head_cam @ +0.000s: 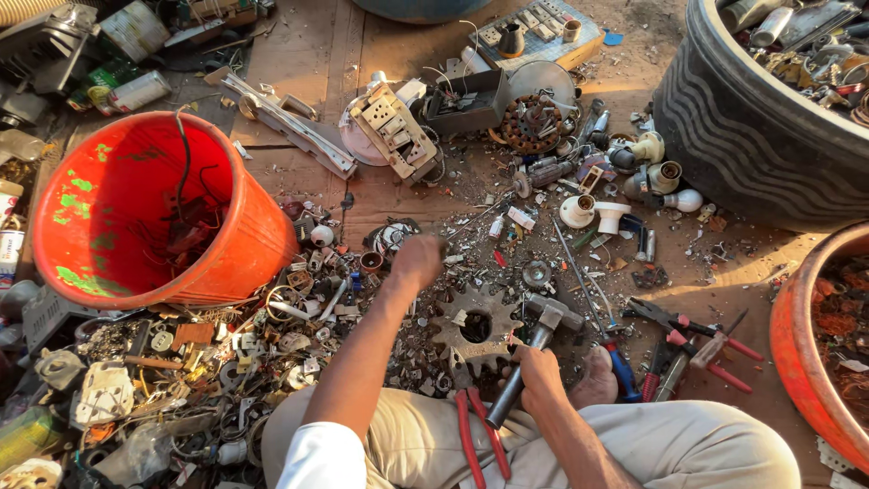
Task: The person sits on the ground and uses a hammer to break apart various small electronic components and scrap metal. They repeatedly strike items to separate parts, occasionally using pliers to hold or manipulate the objects. The work is performed in a cluttered outdoor area with piles of debris and buckets nearby.
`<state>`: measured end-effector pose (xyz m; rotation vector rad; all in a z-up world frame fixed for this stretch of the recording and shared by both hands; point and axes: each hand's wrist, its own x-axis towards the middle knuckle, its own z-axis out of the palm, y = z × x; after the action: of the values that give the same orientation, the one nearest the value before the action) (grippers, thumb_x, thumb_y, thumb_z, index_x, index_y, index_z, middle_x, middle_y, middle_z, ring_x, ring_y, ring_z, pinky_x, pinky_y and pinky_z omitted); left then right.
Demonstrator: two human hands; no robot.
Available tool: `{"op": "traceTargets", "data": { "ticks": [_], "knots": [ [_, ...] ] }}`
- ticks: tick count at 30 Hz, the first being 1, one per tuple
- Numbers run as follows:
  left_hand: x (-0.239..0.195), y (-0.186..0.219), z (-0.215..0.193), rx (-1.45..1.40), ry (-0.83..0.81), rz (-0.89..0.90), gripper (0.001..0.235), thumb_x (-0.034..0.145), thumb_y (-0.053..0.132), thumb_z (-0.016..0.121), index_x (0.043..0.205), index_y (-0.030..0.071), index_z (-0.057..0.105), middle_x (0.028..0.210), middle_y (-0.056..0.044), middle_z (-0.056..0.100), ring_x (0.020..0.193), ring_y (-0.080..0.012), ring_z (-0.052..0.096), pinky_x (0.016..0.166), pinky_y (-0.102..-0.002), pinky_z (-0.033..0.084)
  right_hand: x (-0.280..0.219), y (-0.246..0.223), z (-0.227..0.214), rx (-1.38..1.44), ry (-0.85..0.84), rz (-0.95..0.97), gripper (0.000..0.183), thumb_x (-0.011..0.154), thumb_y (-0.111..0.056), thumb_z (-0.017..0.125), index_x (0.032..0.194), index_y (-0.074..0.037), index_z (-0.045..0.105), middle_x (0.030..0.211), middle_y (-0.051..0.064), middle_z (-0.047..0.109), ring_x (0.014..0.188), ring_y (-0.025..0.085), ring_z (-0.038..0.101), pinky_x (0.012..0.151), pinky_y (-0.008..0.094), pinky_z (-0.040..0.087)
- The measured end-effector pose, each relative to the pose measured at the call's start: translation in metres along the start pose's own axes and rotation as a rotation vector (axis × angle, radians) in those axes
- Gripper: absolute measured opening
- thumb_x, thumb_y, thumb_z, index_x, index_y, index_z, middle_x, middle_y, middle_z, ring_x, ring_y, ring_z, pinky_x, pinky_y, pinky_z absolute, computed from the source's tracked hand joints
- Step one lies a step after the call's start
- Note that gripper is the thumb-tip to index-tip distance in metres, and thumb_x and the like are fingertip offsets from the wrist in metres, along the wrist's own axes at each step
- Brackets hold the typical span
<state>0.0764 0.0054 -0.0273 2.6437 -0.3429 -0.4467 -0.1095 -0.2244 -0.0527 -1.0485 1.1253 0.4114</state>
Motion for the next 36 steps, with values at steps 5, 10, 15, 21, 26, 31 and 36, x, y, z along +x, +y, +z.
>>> {"op": "traceTargets", "data": {
  "ticks": [5, 10, 15, 21, 26, 31, 36],
  "knots": [
    [-0.007, 0.004, 0.032, 0.131, 0.037, 0.025, 0.021, 0.097, 0.003, 0.056, 0.107, 0.004, 0.075, 0.105, -0.022, 0.071, 0.092, -0.0344, 0.072, 0.082, -0.047, 0.058, 0.001, 0.002, 0.001, -0.002, 0.014, -0.012, 0.019, 0.085, -0.001, 0.057, 0.101, 0.002, 0.047, 0.078, 0.015, 0.053, 0.060, 0.028, 0.059, 0.050, 0.047, 0.054],
    [-0.010, -0.006, 0.030, 0.141, -0.186, -0.099, 0.018, 0.091, 0.003, 0.060, 0.099, 0.001, 0.076, 0.101, -0.020, 0.073, 0.088, -0.0314, 0.075, 0.080, -0.043, 0.063, 0.003, 0.001, 0.001, -0.001, 0.001, -0.022, 0.018, 0.085, -0.001, 0.057, 0.100, 0.002, 0.047, 0.079, 0.015, 0.052, 0.060, 0.028, 0.059, 0.050, 0.047, 0.054],
    [-0.020, -0.003, 0.008, 0.219, -0.291, -0.160, 0.023, 0.099, 0.011, 0.054, 0.107, 0.004, 0.075, 0.109, -0.018, 0.075, 0.093, -0.0287, 0.076, 0.089, -0.040, 0.061, 0.002, 0.003, 0.000, -0.003, -0.007, -0.036, 0.017, 0.087, -0.004, 0.057, 0.099, 0.003, 0.047, 0.080, 0.014, 0.052, 0.060, 0.028, 0.058, 0.049, 0.047, 0.054],
    [-0.011, 0.025, 0.009, 0.057, 0.101, 0.218, 0.040, 0.100, 0.018, 0.052, 0.139, 0.015, 0.063, 0.155, -0.018, 0.043, 0.140, -0.0363, 0.043, 0.114, -0.044, 0.038, -0.003, -0.001, 0.002, -0.004, 0.016, -0.018, 0.018, 0.085, 0.000, 0.056, 0.100, 0.001, 0.046, 0.080, 0.014, 0.052, 0.061, 0.028, 0.059, 0.050, 0.047, 0.054],
    [-0.010, 0.016, 0.010, 0.189, -0.260, 0.130, 0.041, 0.105, 0.031, 0.047, 0.146, 0.027, 0.051, 0.168, 0.001, 0.026, 0.154, -0.0256, 0.024, 0.125, -0.042, 0.024, -0.001, 0.001, 0.003, -0.013, 0.010, -0.024, 0.017, 0.085, -0.001, 0.056, 0.098, 0.003, 0.048, 0.078, 0.016, 0.053, 0.060, 0.028, 0.059, 0.049, 0.047, 0.054],
    [-0.049, -0.028, 0.023, 0.626, -0.101, 0.482, 0.057, 0.094, 0.002, 0.049, 0.148, 0.019, 0.055, 0.164, -0.005, 0.033, 0.146, -0.0257, 0.037, 0.113, -0.043, 0.038, 0.005, 0.006, -0.003, -0.015, -0.028, -0.048, 0.015, 0.086, -0.003, 0.056, 0.097, 0.006, 0.052, 0.077, 0.017, 0.054, 0.059, 0.028, 0.060, 0.048, 0.047, 0.055],
    [-0.121, -0.043, -0.037, 0.820, -0.471, 0.263, 0.023, 0.097, 0.015, 0.056, 0.107, 0.011, 0.076, 0.127, -0.012, 0.066, 0.119, -0.0286, 0.062, 0.098, -0.046, 0.052, 0.011, 0.007, -0.003, -0.011, -0.044, -0.050, 0.016, 0.086, -0.001, 0.056, 0.100, 0.006, 0.053, 0.079, 0.016, 0.055, 0.061, 0.029, 0.061, 0.050, 0.047, 0.056]
  ]
}}
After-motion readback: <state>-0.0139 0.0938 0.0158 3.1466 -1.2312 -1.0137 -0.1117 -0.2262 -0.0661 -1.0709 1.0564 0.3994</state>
